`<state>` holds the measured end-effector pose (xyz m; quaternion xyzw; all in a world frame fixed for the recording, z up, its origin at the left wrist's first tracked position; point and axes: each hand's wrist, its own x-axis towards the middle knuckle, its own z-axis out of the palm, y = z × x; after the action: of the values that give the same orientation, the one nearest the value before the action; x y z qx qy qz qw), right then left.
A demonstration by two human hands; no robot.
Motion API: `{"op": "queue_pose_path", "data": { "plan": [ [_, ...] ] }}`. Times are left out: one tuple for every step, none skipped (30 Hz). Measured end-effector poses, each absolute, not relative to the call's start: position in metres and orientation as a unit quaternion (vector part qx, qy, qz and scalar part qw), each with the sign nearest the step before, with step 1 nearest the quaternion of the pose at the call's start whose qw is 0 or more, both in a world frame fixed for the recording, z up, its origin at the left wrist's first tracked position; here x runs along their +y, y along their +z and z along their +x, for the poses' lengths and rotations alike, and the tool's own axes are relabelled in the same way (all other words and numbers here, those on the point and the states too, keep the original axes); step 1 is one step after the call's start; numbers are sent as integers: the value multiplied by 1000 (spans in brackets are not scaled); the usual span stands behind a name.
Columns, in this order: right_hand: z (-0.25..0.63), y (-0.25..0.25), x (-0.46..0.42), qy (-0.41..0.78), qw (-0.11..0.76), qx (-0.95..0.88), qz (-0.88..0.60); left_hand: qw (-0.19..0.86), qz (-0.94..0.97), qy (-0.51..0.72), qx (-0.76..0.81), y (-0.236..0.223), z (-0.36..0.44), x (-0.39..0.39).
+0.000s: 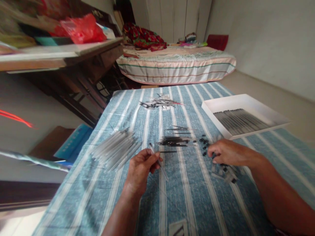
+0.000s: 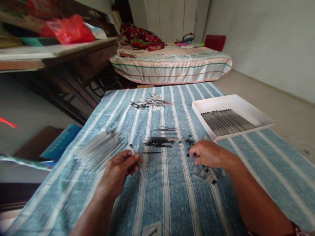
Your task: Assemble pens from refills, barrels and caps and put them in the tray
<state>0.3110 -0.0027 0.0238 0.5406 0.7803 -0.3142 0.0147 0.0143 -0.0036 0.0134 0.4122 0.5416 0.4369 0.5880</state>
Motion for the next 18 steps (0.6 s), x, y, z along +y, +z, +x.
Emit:
{"op": "queue_pose_path", "data": {
  "plan": [
    [309,26,-5,-320,19,785,530,587,413,436,542,13,15,-4],
    [306,27,-8,-322,25,790,522,588,413,435,543,14,15,-4],
    [303,27,-10,-318,30,795,516,590,413,434,542,13,15,-3],
    [301,27,-13,-305,39,801,514,591,412,433,541,13,15,-3],
    [298,26,-16,-287,50,807,513,592,412,431,541,13,15,-4],
    [296,24,-18,-266,65,814,513,593,413,430,542,13,15,-4],
    [293,23,-21,-245,81,819,512,592,414,430,542,13,15,-4],
    [291,21,-23,-225,97,824,511,591,415,430,542,13,15,-4],
    [289,20,-24,-209,111,827,510,590,418,429,542,12,15,-4],
    [287,19,-25,-196,123,828,510,589,421,427,541,12,14,-4],
    [285,18,-26,-187,130,827,513,589,424,425,540,12,14,-4],
    [284,18,-25,-181,131,827,516,589,428,423,540,12,14,-4],
    [283,18,-25,-178,124,827,519,587,431,422,540,12,14,-4],
    [283,17,-24,-179,107,827,523,587,432,420,540,11,14,-4],
    [283,17,-23,-189,80,824,527,587,433,419,540,11,14,-4],
    [283,15,-21,-210,40,819,533,587,434,419,540,11,14,-4],
    [284,14,-19,-247,-9,807,536,588,433,419,539,11,14,-4],
    [286,12,-16,-299,-63,787,536,590,432,420,537,11,14,-4]
  ]
}}
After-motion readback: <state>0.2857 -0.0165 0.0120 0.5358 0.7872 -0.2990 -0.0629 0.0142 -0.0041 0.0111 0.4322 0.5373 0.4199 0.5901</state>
